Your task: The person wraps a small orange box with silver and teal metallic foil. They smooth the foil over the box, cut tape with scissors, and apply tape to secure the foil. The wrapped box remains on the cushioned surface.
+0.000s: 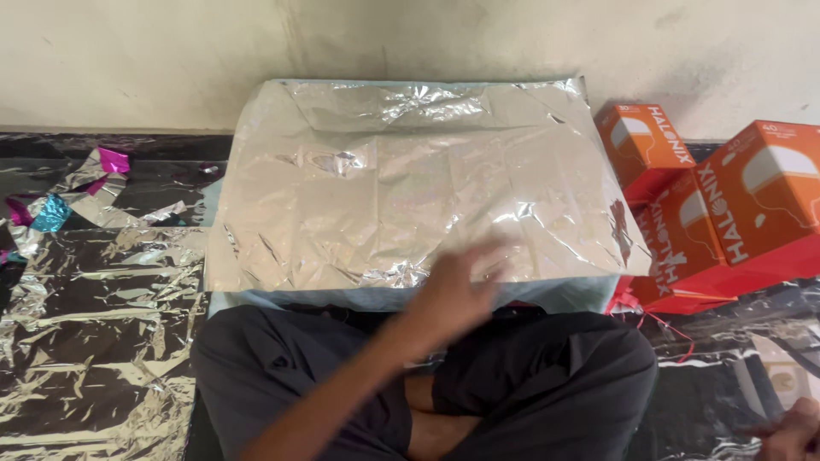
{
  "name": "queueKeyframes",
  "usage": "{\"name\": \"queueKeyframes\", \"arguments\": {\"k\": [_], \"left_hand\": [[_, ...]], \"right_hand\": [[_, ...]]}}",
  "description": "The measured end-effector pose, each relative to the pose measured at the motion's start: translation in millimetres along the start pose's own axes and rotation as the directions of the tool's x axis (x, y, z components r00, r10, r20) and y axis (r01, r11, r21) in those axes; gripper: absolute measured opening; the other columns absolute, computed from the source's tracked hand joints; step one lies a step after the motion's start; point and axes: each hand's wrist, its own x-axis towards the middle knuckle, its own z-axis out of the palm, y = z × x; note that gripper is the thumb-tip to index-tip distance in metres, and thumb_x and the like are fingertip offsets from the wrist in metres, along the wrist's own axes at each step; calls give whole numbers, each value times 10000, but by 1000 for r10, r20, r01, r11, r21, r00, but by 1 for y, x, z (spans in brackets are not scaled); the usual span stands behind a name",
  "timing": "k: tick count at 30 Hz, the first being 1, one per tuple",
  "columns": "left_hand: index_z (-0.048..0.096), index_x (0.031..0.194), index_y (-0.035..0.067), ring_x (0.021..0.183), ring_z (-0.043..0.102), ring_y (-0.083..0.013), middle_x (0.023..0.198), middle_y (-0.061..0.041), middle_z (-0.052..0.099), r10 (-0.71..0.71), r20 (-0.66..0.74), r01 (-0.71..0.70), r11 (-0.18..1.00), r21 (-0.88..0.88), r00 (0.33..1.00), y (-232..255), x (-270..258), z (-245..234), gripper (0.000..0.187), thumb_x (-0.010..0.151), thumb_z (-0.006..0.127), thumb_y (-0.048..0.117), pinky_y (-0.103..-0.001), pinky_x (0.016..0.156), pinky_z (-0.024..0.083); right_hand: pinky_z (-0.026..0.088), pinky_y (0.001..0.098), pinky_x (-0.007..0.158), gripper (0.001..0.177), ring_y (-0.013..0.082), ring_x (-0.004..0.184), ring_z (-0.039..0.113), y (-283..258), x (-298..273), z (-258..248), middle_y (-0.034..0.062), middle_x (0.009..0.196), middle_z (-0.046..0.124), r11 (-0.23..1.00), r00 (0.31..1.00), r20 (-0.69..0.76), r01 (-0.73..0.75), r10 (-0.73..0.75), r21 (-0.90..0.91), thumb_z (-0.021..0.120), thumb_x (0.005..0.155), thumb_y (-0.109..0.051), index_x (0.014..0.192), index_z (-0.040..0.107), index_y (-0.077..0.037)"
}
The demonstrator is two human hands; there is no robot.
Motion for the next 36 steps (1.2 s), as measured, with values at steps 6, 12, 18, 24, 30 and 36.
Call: {"name": "queueKeyframes", "arguments": {"k": [6,12,18,24,30,36], "left_hand": [[557,1388,21,1463,363,-337,1531,-174,486,109,-43,-48,715,698,993,-117,121,-72,422,1052,559,277,-582,1202,237],[429,1492,78,1512,251,-330,1624,-131,328,-170,62,40,539,841,984,-170,143,-84,644,1021,458,516,-662,1176,180],[354,1579,67,1550,201,-342,1648,-171,288,-38,41,-8,630,777,998,-175,123,-86,790,1006,421,607,-651,1205,146],[367,1568,88,1548,208,-333,1667,-132,283,-18,98,-70,577,814,995,-166,128,-96,837,986,386,689,-629,1226,128],[320,1590,97,1547,157,-322,1668,-121,246,-48,139,-79,625,776,989,-163,132,-100,865,971,388,697,-604,1226,74],[276,1609,22,1565,124,-352,1682,-182,203,59,104,-108,819,564,993,-153,133,-112,853,1003,469,591,-620,1202,36]], "right_hand": [[501,322,961,313,186,1169,673,-3,20,-2,117,1315,728,999,995,-88,-52,52,-1,692,977,-153,1282,684,-82],[523,317,929,271,186,1122,692,-28,67,-33,107,1276,749,985,960,-270,-112,73,-130,740,970,-150,1237,726,-105],[545,313,897,231,185,1074,710,-75,121,-50,97,1237,770,889,743,-597,-7,-302,-458,788,963,-147,1192,767,-127],[238,552,1185,624,385,1484,335,-101,216,13,218,1584,422,656,871,-144,235,-469,-717,651,943,-423,1439,549,-58],[204,580,1215,753,408,1520,271,-88,216,24,257,1600,351,677,871,-158,235,-465,-697,617,971,-439,1524,394,20],[315,528,1290,750,428,1550,432,-60,197,-74,232,1585,524,619,620,-500,-30,-605,-785,862,965,-328,1541,520,9]]}}
